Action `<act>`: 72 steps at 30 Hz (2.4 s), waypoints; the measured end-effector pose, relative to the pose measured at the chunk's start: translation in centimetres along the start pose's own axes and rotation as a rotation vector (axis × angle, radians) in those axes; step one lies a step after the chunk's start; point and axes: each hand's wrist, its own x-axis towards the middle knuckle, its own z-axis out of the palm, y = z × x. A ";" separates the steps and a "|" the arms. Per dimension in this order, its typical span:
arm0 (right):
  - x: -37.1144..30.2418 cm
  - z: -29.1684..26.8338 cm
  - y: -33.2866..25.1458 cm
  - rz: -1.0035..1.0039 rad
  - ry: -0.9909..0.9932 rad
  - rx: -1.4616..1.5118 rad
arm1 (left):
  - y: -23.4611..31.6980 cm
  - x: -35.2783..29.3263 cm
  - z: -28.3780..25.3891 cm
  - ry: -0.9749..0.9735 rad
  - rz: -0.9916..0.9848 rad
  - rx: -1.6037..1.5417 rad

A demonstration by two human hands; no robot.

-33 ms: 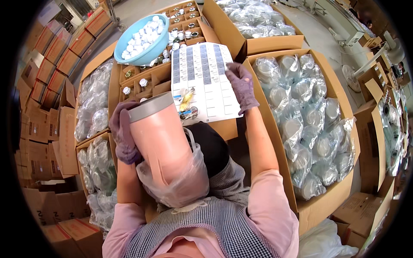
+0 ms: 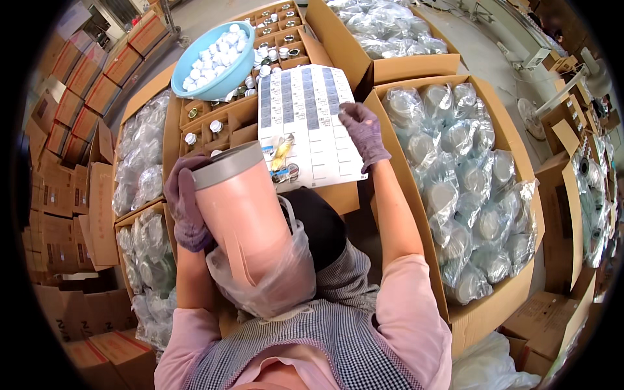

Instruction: The person unpacks thermos containers from plastic bags, removes labels, and assembles them by inserting inner stainless steel liners and screwing on lids. The person handles multiple thermoses one at a time in a warehouse setting.

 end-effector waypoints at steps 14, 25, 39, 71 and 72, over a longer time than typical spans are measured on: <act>9.0 0.5 11.6 -0.579 -0.231 -1.088 | -22.7 8.4 17.0 -0.463 0.072 0.017; 8.7 1.1 11.3 -0.482 -0.159 -0.833 | -25.1 9.0 22.5 -0.558 0.260 0.527; 6.8 0.7 11.6 -0.819 -0.023 -0.837 | -25.4 10.3 22.9 -0.715 0.463 0.417; -4.1 15.4 -16.2 -0.270 -0.594 0.117 | 0.8 8.1 -2.0 0.165 -0.013 -0.409; -4.6 15.1 -16.5 -0.179 -0.577 0.176 | 1.7 7.1 -2.3 0.298 -0.120 -0.478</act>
